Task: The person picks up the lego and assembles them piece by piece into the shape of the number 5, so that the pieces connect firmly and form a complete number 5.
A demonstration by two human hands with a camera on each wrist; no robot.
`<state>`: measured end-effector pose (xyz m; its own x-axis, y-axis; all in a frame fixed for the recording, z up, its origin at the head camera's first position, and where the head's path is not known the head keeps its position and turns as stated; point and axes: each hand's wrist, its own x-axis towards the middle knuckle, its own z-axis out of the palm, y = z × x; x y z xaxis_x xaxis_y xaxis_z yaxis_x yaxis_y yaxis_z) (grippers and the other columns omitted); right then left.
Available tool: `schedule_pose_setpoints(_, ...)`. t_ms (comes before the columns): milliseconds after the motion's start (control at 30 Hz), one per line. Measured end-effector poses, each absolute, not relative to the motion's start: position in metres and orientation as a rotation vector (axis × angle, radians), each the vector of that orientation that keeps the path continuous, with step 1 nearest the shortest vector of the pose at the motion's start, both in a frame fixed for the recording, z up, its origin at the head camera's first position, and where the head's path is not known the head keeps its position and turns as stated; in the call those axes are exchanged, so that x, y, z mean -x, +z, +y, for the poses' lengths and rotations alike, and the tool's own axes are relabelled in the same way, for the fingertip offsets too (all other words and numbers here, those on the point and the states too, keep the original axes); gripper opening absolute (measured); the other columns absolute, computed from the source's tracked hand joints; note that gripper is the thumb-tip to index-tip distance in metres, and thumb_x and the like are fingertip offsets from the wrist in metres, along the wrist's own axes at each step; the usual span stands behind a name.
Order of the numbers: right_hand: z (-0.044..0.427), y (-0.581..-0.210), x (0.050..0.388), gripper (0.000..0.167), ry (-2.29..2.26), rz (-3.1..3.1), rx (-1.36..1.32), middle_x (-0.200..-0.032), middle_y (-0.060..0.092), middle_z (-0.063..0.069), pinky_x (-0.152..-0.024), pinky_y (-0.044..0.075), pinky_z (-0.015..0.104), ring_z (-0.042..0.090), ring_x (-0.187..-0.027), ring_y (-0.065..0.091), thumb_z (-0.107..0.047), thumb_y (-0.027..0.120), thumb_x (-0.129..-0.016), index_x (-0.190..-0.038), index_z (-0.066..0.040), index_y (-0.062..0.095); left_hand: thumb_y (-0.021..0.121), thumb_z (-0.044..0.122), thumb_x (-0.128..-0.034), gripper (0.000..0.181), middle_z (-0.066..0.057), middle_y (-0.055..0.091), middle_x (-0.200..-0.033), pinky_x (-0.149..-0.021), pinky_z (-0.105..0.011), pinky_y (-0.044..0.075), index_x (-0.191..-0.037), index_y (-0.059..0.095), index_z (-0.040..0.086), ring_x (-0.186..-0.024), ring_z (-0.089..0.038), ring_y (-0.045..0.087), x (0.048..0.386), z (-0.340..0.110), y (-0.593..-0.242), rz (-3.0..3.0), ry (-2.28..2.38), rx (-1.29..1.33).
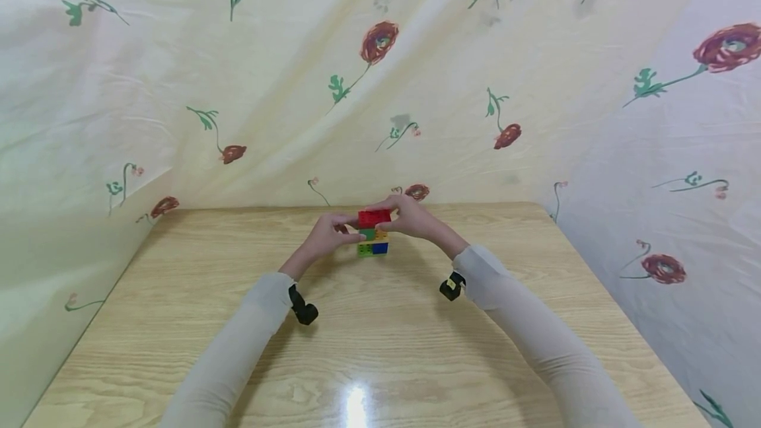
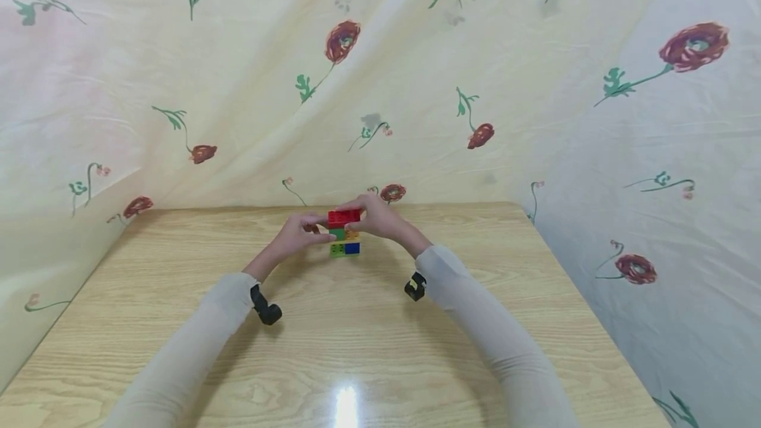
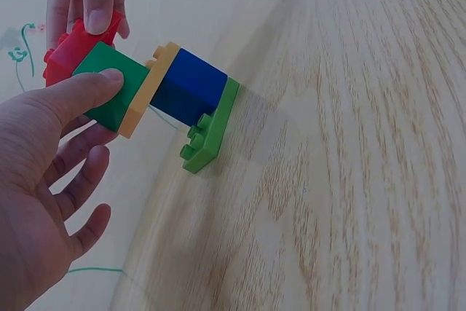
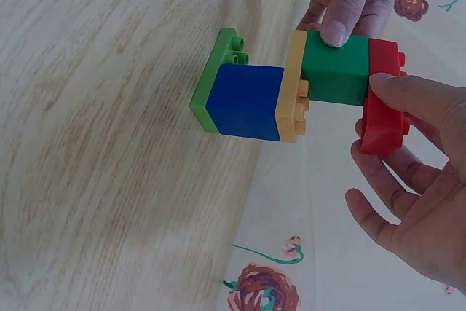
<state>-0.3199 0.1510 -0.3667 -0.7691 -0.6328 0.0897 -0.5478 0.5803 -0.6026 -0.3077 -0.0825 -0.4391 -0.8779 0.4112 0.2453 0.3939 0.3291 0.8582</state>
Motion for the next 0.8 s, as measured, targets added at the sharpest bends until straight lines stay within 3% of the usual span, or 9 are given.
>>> schedule_pose_setpoints(167, 0.152, -0.370, 0.320, 0.042, -0.952, 2.691, 1.019, -0.125, 0.071, 0.009, -0.098, 0.050, 0.049, 0.023, -0.109, 0.059, -0.014, 0.074, -0.094, -0.136, -0.011, 0.067, 0.078, 0.011, -0.0902, 0.036, -0.022, 0.074, -0.115, -0.078, -0.027, 0.050, -0.124, 0.072, 0.000, -0.102, -0.038, 0.064, 0.303, -0.082, -0.434, 2.561, 1.626, -0.754)
schedule_pose_setpoints(400, 0.154, -0.376, 0.321, 0.043, -1.043, 2.680, 0.994, -0.133, 0.068, 0.013, -0.100, 0.050, 0.057, 0.028, -0.116, 0.060, -0.012, 0.074, -0.094, -0.135, -0.008, 0.066, 0.081, 0.017, -0.0886, 0.036, -0.014, 0.076, -0.112, -0.076, -0.026, 0.051, -0.123, 0.075, 0.008, -0.092, -0.024, 0.065, 0.306, -0.082, -0.439, 2.566, 1.637, -0.724)
schedule_pose_setpoints(600, 0.155, -0.383, 0.320, 0.049, -1.109, 2.695, 0.929, -0.136, 0.066, 0.013, -0.096, 0.054, 0.046, 0.027, -0.115, 0.063, -0.015, 0.076, -0.093, -0.139, -0.006, 0.062, 0.081, 0.018, -0.0884, 0.039, -0.015, 0.076, -0.113, -0.077, -0.027, 0.050, -0.125, 0.073, 0.008, -0.094, -0.026, 0.065, 0.308, -0.082, -0.443, 2.557, 1.650, -0.722)
schedule_pose_setpoints(800, 0.158, -0.390, 0.318, 0.050, -1.245, 2.648, 0.858, -0.132, 0.067, 0.015, -0.096, 0.056, 0.046, 0.029, -0.113, 0.065, -0.014, 0.076, -0.093, -0.139, -0.003, 0.060, 0.081, 0.018, -0.0887, 0.038, -0.012, 0.076, -0.114, -0.080, -0.028, 0.053, -0.125, 0.074, 0.008, -0.092, -0.022, 0.066, 0.307, -0.082, -0.443, 2.560, 1.650, -0.701)
